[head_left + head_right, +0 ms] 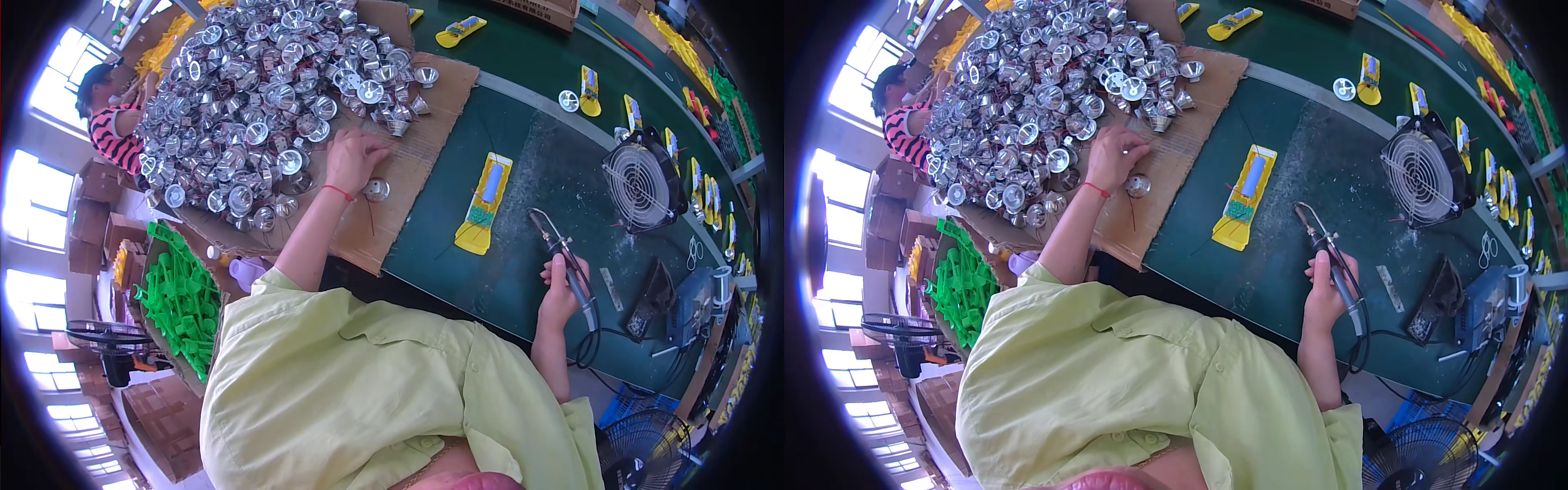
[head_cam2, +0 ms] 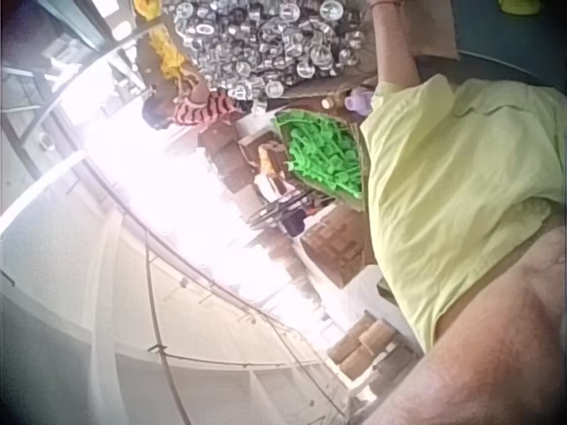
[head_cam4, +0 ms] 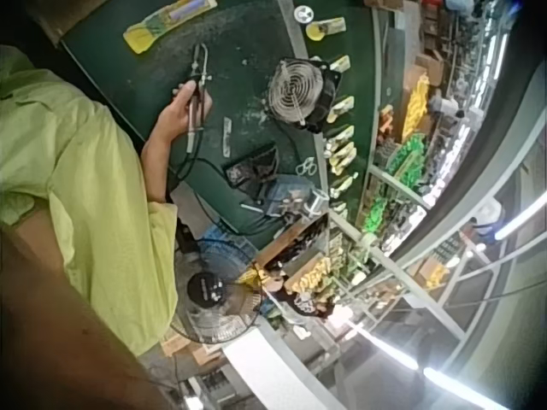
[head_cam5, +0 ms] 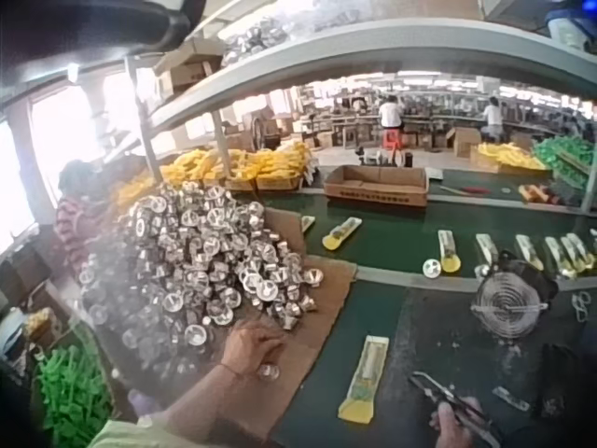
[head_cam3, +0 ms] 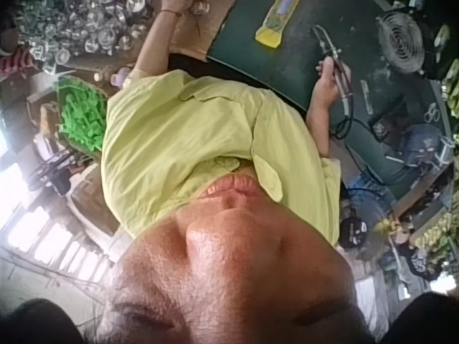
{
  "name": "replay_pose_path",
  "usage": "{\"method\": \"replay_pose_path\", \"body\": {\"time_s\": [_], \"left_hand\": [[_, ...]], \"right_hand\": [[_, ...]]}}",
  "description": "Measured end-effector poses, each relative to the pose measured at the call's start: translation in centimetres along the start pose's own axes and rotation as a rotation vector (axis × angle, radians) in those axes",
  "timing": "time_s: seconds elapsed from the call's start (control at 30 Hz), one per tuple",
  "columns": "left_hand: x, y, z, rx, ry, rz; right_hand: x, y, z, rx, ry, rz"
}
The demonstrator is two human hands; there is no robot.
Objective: The person solders circuit boards and wires inside flashlight casings using a soldering iron, attaches reflector components, and places the assembled flashlights onto the conveyor belt.
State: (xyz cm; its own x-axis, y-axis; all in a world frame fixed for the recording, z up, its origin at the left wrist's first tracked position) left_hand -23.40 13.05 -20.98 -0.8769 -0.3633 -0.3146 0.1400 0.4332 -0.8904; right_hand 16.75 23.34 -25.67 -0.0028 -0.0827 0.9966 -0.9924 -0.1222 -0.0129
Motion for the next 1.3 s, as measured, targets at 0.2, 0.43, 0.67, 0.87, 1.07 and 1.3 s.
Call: {"method": "replay_pose_path", "body": {"time_s": [0.2,0.43,0.67,0.87,1.07,1.3], "left_hand": [[-6.4,-1.3,2.1,0.150,-0.128,0.619],[-10.6,5.6,7.4,0.412,-0.307,0.798],[-12.3,5.4,7.0,0.318,-0.123,0.686],[-12.1,6.0,7.1,0.371,-0.179,0.679],[-12.2,6.2,6.9,0.370,-0.185,0.704],[-12.0,6.1,7.0,0.353,-0.171,0.703]], "right_hand": [[0.7,-0.3,0.6,-0.028,-0.032,0.004],[3.7,3.9,3.0,0.275,-0.199,0.086],[2.7,4.9,2.8,0.244,-0.077,-0.013],[2.1,5.6,2.8,0.265,0.009,-0.041],[1.8,5.7,2.9,0.266,0.052,-0.041],[2.2,4.3,3.1,0.191,0.058,-0.093]]}}
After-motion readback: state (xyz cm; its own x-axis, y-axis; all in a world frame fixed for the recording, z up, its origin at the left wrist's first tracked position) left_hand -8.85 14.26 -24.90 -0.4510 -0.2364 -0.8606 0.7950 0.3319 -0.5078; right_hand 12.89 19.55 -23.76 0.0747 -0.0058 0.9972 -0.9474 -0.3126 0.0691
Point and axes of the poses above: each hand's wrist, its own z-axis away from the middle knuckle, its own y-axis out of the palm, x = y × z, the point moved 10 cm from there along -z, towards the middle knuckle, and after that the axes turned 2 degrees about x, right-handed, at the moved point
